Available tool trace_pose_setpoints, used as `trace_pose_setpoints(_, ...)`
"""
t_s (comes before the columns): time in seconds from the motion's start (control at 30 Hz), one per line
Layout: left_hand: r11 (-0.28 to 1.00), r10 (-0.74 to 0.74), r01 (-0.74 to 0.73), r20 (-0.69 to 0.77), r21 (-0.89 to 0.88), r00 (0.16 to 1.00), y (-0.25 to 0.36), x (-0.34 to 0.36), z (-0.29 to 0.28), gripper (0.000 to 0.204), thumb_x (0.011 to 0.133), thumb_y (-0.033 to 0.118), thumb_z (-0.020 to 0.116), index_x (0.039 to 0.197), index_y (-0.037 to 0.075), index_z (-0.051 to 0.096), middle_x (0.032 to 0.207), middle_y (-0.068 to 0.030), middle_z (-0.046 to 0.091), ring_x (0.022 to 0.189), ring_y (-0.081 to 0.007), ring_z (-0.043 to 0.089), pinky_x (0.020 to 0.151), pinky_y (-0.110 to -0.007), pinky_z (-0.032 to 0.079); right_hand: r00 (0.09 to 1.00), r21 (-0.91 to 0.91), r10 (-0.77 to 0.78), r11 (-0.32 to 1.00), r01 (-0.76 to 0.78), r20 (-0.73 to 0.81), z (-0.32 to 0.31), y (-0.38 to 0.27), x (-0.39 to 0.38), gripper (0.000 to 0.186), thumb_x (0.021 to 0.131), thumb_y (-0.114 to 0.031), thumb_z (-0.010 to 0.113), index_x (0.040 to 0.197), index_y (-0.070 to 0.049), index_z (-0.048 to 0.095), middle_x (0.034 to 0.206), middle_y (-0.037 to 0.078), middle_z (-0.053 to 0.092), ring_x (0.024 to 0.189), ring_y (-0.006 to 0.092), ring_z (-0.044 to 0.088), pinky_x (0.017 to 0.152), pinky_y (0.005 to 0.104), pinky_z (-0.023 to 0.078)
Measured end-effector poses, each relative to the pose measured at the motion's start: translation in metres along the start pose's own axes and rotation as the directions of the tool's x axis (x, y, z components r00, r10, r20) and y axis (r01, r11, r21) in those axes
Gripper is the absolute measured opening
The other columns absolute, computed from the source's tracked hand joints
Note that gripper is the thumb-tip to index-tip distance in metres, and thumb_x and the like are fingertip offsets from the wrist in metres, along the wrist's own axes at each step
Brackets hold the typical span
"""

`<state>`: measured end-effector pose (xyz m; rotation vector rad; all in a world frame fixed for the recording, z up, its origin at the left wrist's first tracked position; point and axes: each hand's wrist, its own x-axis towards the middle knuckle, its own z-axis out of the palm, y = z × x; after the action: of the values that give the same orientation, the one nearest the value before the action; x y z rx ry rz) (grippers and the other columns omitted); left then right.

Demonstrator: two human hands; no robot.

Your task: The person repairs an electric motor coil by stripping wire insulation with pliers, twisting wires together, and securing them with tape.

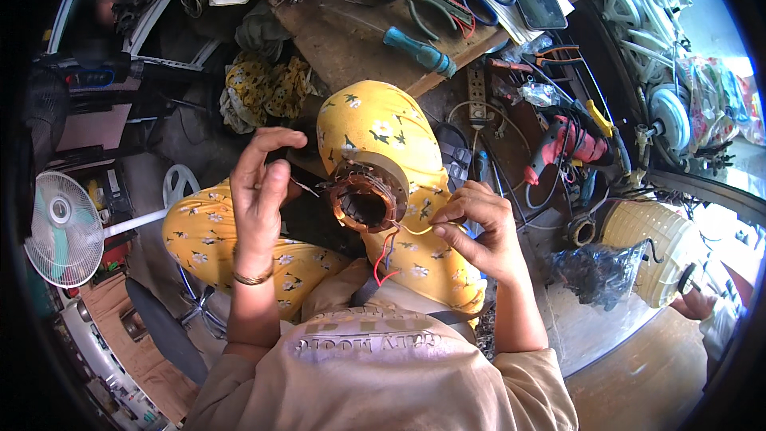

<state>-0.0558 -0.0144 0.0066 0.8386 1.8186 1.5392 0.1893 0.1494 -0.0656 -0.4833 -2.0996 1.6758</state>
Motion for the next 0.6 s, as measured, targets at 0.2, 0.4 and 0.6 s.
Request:
trace_pose_setpoints(0.2, 0.901, 0.086, -0.233, 0.377, 0.365, 0.922, 0.027, 0.04, 0.004, 0.015, 0.087, 0.012, 0.075, 0.1, 0.005, 0.075, 0.106, -0.0043, 0.062, 0.069, -0.0054, 0.051, 0.062, -0.021, 0.041, 1.0, 0.003, 0.008, 1.0, -0.008, 0.01, -0.002, -0.002, 0.0, 0.011, 0.078, -0.014, 0.078, 0.081, -0.006, 0.072, 0.079, 0.005, 0.071, 0.071, 0.0211, 0.059, 0.071, 0.0345, 0.042)
trace_pose_setpoints(0.4, 0.862, 0.028, -0.263, 0.478, 0.434, 0.878, 0.032, 0.051, 0.01, 0.018, 0.08, 0.001, 0.078, 0.097, 0.003, 0.075, 0.1, -0.0052, 0.06, 0.092, -0.0153, 0.06, 0.078, -0.026, 0.048, 1.0, 0.051, 0.023, 0.998, -0.023, 0.014, -0.004, -0.001, -0.002, 0.01, 0.078, -0.014, 0.078, 0.082, -0.006, 0.072, 0.082, 0.005, 0.072, 0.074, 0.0216, 0.061, 0.073, 0.0351, 0.042)
trace_pose_setpoints(0.6, 0.917, -0.055, -0.108, 0.388, 0.385, 0.92, 0.032, 0.046, 0.016, 0.014, 0.075, -0.004, 0.077, 0.088, 0.002, 0.073, 0.094, -0.0061, 0.061, 0.086, -0.017, 0.062, 0.072, -0.028, 0.049, 0.999, 0.066, 0.024, 0.998, -0.026, 0.032, -0.006, -0.001, 0.003, 0.009, 0.078, -0.014, 0.077, 0.083, -0.007, 0.073, 0.082, 0.005, 0.072, 0.075, 0.0222, 0.062, 0.074, 0.0349, 0.041)
